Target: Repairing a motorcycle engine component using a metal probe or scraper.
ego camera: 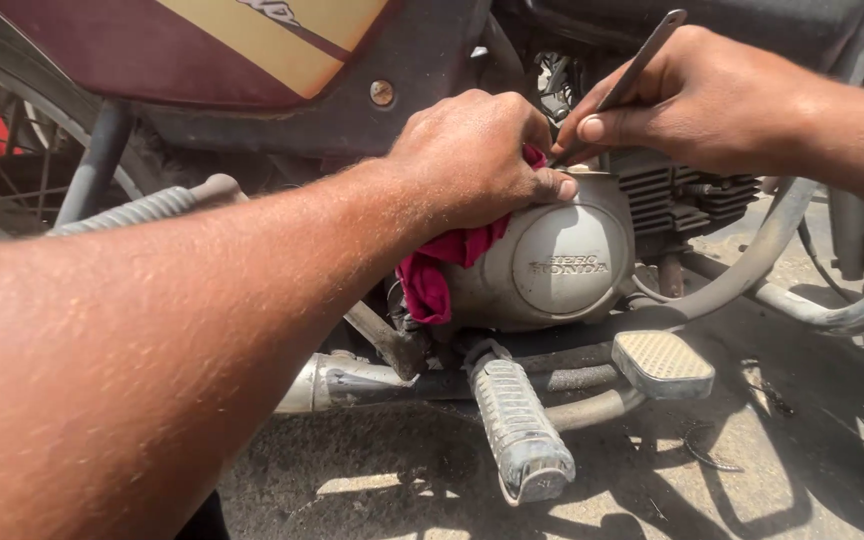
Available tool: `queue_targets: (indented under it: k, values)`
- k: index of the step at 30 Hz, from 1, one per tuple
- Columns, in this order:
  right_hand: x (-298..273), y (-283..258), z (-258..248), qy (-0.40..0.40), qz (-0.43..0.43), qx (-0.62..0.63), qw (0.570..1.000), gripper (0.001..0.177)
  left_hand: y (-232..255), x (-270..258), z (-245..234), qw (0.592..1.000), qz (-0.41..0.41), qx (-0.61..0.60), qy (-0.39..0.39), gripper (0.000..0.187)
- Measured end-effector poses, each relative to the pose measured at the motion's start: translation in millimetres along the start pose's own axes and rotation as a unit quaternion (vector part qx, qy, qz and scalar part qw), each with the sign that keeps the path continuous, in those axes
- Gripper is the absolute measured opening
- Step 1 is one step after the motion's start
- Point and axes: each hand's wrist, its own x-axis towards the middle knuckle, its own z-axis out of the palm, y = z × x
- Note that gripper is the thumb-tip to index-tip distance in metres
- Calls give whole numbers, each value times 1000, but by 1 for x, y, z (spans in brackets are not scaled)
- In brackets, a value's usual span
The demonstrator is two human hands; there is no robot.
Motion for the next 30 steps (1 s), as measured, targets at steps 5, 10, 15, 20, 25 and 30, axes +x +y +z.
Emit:
queue_targets:
  k: [5, 10, 15, 20, 25, 30]
  values:
    - [5, 20, -18, -47, -54, 144, 987, 29, 19, 15, -15, 1000, 6, -18, 16, 50]
    - [2, 13, -17, -58, -4, 115, 992, 40, 22, 6, -20, 997, -62, -47, -29, 46]
    - [2, 24, -19, -64, -21, 164, 984, 47, 27, 6, -21, 996, -64, -47, -41, 45]
    - [-3, 17, -17, -54, -4, 145, 988, 43, 27, 4, -19, 995, -83, -39, -47, 48]
    - [-6, 7, -22, -74, 44, 90, 992, 43, 26, 8, -17, 999, -36, -15, -26, 45]
    - [2, 9, -28, -63, -19, 68, 995, 44, 25, 9, -24, 997, -67, 12, -34, 46]
